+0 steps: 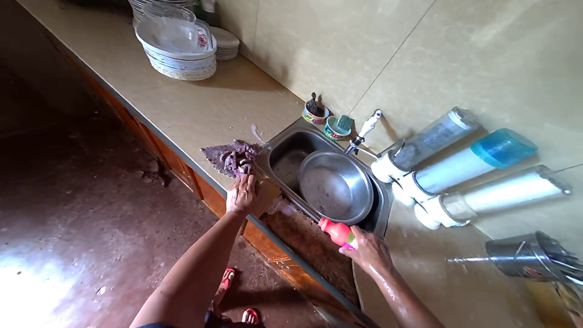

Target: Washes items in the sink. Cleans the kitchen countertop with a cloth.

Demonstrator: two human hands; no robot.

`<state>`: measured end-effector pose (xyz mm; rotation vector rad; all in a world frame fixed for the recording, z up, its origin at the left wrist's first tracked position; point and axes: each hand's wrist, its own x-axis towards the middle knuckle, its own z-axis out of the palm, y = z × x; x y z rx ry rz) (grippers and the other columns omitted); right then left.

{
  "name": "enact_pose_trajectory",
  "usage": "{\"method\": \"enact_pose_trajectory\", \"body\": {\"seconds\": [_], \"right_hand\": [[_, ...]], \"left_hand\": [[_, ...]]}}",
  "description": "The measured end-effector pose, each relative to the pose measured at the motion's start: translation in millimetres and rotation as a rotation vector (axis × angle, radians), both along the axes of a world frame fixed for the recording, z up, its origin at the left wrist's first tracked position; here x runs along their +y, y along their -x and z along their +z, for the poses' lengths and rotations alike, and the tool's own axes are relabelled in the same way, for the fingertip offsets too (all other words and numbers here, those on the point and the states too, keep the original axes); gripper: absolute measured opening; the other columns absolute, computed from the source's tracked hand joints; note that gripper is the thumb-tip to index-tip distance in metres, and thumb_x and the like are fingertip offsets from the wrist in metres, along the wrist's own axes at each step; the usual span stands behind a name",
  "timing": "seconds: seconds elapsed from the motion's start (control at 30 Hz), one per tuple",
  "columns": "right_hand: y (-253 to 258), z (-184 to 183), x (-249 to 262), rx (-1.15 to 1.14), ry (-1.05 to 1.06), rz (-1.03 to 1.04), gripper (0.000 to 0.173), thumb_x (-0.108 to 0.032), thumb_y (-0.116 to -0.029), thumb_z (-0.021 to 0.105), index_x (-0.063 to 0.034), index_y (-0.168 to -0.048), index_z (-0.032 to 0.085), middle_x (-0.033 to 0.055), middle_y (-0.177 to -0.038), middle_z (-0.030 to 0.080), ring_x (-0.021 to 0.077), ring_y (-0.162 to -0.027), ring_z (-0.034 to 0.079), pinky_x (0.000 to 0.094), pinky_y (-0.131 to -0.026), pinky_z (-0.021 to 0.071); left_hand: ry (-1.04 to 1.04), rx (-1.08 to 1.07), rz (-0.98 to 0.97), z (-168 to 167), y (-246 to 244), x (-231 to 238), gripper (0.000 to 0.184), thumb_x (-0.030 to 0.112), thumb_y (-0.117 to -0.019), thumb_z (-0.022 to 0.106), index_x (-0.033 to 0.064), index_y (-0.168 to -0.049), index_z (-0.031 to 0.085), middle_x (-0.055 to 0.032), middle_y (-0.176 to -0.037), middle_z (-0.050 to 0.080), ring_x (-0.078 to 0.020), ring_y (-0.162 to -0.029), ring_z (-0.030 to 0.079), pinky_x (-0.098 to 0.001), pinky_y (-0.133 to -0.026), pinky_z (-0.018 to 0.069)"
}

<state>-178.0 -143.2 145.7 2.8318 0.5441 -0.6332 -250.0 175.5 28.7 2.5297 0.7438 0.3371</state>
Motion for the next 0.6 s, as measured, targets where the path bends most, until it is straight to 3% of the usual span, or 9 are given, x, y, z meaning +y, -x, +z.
{"method": "enact_pose_trajectory", "body": {"seconds": [0.17,0.4,0.6], "right_hand": [[6.8,-0.2,-30.0,-0.009,0.019,-0.050,0.066,-0.045,-0.0897,0.076,-0.0056,-0.139,0.056,0.0229,-0.121,0.069,0.0399,-0.117,0.065,0.0569,-0.100,0.0477],[20.7,-3.5,-67.5,-0.009,0.013,-0.051,0.065,-0.041,-0.0885,0.078,-0.0021,-0.136,0.058,0.0261,-0.120,0.068,0.0436,-0.115,0.065,0.0597,-0.099,0.0475],[27.3,-2.6,-55.7,0.009,0.019,-0.017,0.064,-0.042,-0.0899,0.076,-0.0028,-0.136,0.057,0.0246,-0.116,0.070,0.0422,-0.114,0.066,0.0587,-0.101,0.0467]], "left_hand": [[-0.018,-0.019,0.005,-5.3,-0.9,0.7,0.040,0.031,-0.1078,0.049,-0.0031,-0.120,0.064,-0.0266,-0.121,0.065,-0.0441,-0.114,0.064,-0.0600,-0.091,0.0507],[0.012,-0.016,0.020,-3.3,-0.1,-0.6,0.041,0.032,-0.1072,0.050,-0.0035,-0.120,0.064,-0.0281,-0.123,0.064,-0.0471,-0.114,0.064,-0.0644,-0.090,0.0495],[-0.029,-0.037,0.018,-6.0,-1.0,-0.5,0.039,0.031,-0.1073,0.050,-0.0044,-0.117,0.064,-0.0281,-0.120,0.065,-0.0459,-0.112,0.065,-0.0636,-0.088,0.0507]]}}
